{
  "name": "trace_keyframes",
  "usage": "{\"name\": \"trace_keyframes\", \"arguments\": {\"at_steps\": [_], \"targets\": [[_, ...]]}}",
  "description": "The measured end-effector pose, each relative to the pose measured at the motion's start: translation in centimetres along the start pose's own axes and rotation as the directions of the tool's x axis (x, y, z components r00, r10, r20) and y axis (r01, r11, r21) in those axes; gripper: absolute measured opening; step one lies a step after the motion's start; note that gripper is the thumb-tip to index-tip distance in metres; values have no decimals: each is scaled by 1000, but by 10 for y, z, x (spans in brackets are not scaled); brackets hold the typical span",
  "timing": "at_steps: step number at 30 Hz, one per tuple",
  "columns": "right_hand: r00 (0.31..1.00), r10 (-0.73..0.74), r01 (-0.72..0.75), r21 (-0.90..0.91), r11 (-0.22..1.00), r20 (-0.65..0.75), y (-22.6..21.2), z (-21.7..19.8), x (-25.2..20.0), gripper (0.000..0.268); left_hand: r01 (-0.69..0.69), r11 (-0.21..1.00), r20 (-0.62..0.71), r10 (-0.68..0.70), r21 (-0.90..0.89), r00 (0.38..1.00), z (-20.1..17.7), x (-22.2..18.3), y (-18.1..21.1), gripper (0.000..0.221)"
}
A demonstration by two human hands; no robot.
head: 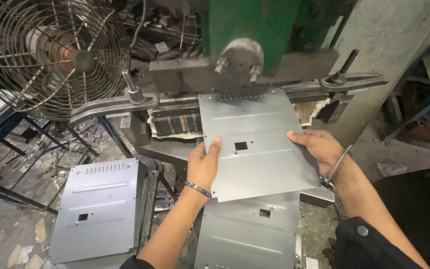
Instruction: Bending the edges of metal sheets using a manual industrial bending machine.
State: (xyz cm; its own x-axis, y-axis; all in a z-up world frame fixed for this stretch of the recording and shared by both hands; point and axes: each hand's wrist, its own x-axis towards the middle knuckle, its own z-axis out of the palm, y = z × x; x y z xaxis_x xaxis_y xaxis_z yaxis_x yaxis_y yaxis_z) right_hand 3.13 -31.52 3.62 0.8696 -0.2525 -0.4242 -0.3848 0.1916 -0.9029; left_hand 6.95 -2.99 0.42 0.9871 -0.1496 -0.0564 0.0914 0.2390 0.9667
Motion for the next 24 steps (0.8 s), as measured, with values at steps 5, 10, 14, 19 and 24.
{"name": "trace_keyframes", "arguments": {"at_steps": [5, 10, 14, 19, 24], "targets": [[1000, -8, 8, -16, 1000, -18, 4, -3, 7, 35, 11, 999, -12, -12, -31, 1000, -3, 7, -13, 40], [998, -23, 19, -71, 997, -58, 8, 8, -9, 51, 209, 973, 49, -205, -95, 977, -15, -20, 6, 51], [720, -693, 208, -938, 276, -44, -3, 30, -62, 69, 354, 931, 192, -332, -92, 924, -26, -83, -21, 50], [278, -783, 438, -799, -412, 557, -44, 81, -163, 72, -152, 717, 391, -180, 681, 902, -74, -131, 23, 33], [494, -517, 508, -715, -481, 699, -18, 72, -173, 61, -617, 36, 615, 49, 786, 787, -93, -116, 114, 25]]}}
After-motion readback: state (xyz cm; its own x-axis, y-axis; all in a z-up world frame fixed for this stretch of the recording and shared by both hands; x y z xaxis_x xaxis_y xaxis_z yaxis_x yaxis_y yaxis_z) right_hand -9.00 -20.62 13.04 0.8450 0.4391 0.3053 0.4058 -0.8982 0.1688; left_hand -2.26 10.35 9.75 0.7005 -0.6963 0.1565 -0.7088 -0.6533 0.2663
